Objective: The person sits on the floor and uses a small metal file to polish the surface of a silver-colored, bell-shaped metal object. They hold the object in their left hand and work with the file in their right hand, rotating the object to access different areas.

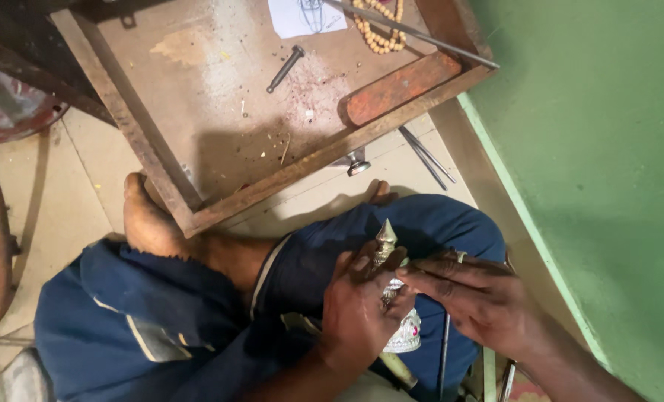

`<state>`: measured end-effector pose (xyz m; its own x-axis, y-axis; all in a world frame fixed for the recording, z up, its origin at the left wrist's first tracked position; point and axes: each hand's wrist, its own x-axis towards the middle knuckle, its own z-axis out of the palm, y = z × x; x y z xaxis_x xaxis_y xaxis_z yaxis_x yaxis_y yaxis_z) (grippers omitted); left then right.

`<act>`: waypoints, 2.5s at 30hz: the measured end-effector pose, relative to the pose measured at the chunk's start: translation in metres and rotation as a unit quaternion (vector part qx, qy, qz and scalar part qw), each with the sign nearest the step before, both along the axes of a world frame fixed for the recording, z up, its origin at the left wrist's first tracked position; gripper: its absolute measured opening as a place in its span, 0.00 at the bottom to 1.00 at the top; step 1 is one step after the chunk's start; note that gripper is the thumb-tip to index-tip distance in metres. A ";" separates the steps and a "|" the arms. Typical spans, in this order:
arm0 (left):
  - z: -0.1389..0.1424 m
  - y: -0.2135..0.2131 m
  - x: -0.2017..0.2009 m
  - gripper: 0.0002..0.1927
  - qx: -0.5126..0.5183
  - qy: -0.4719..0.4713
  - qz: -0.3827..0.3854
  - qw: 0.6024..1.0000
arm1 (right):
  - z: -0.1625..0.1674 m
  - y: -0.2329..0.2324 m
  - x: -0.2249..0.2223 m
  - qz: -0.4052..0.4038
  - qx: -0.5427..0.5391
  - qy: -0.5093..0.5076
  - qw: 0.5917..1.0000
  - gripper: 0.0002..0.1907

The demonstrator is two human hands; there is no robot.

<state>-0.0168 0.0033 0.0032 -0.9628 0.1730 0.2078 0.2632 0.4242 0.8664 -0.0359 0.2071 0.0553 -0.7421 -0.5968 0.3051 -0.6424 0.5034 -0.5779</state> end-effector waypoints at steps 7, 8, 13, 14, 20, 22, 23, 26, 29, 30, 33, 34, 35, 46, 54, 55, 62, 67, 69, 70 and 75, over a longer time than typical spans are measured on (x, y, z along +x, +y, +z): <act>-0.004 0.006 -0.004 0.24 0.010 0.035 -0.005 0.999 | -0.004 0.004 -0.006 -0.010 0.012 0.010 1.000 0.28; -0.005 0.006 -0.005 0.24 0.004 0.027 0.000 1.000 | -0.005 0.004 -0.007 -0.014 0.001 0.014 1.000 0.27; -0.007 0.009 -0.006 0.22 -0.020 0.035 -0.009 0.999 | -0.011 0.004 -0.011 -0.029 -0.098 -0.027 0.994 0.17; -0.007 0.010 -0.006 0.23 -0.017 0.025 -0.001 1.000 | -0.012 0.005 -0.011 -0.032 -0.115 -0.028 0.992 0.16; -0.002 0.015 -0.004 0.25 0.001 0.026 0.012 1.000 | -0.018 0.012 -0.002 -0.213 -0.110 -0.204 0.949 0.18; 0.001 0.016 -0.004 0.25 0.004 0.030 0.015 0.999 | -0.022 0.015 0.004 -0.239 -0.218 -0.242 0.915 0.19; 0.002 0.017 -0.004 0.25 0.001 0.027 0.011 1.000 | -0.024 0.016 0.007 -0.253 -0.270 -0.263 0.891 0.19; 0.003 0.020 -0.004 0.24 -0.003 0.036 0.007 0.999 | -0.029 0.020 0.015 -0.302 -0.222 -0.266 0.888 0.19; 0.004 0.024 -0.004 0.24 -0.001 0.030 0.015 0.999 | -0.034 0.023 0.023 -0.321 -0.237 -0.213 0.892 0.17; 0.004 0.025 -0.004 0.24 -0.003 0.035 0.015 0.999 | -0.035 0.024 0.025 -0.325 -0.255 -0.243 0.878 0.18; 0.003 0.028 -0.004 0.24 0.009 0.057 0.014 0.998 | -0.039 0.025 0.032 -0.337 -0.297 -0.273 0.851 0.19; 0.002 0.029 -0.004 0.24 0.015 0.058 0.015 0.998 | -0.040 0.025 0.034 -0.346 -0.299 -0.256 0.852 0.20; 0.002 0.030 -0.003 0.25 0.009 0.044 0.018 0.999 | -0.041 0.025 0.037 -0.356 -0.301 -0.238 0.852 0.20; 0.004 0.037 -0.001 0.25 0.016 0.023 0.008 1.000 | -0.029 0.024 0.041 -0.298 -0.302 -0.192 0.885 0.19; 0.006 0.036 -0.002 0.25 0.016 0.020 0.002 1.000 | -0.007 0.030 0.018 -0.251 -0.148 -0.152 0.944 0.19; 0.006 0.036 -0.002 0.25 0.014 0.019 -0.003 1.000 | -0.005 0.031 0.016 -0.240 -0.155 -0.134 0.949 0.19; 0.004 0.037 -0.003 0.25 0.030 0.058 0.000 0.998 | 0.000 0.030 0.005 -0.227 -0.115 -0.126 0.959 0.19; 0.003 0.036 -0.005 0.25 0.016 0.057 -0.005 0.998 | -0.003 0.032 0.008 -0.220 -0.178 -0.164 0.945 0.18; 0.003 0.037 -0.004 0.25 0.011 0.040 0.000 0.999 | -0.005 0.032 0.012 -0.233 -0.185 -0.176 0.938 0.19; 0.003 0.037 -0.004 0.25 0.007 0.028 0.003 1.000 | -0.007 0.032 0.014 -0.232 -0.158 -0.172 0.944 0.19; 0.004 0.039 -0.004 0.26 0.011 0.026 0.001 1.000 | -0.014 0.033 0.024 -0.273 -0.212 -0.176 0.922 0.19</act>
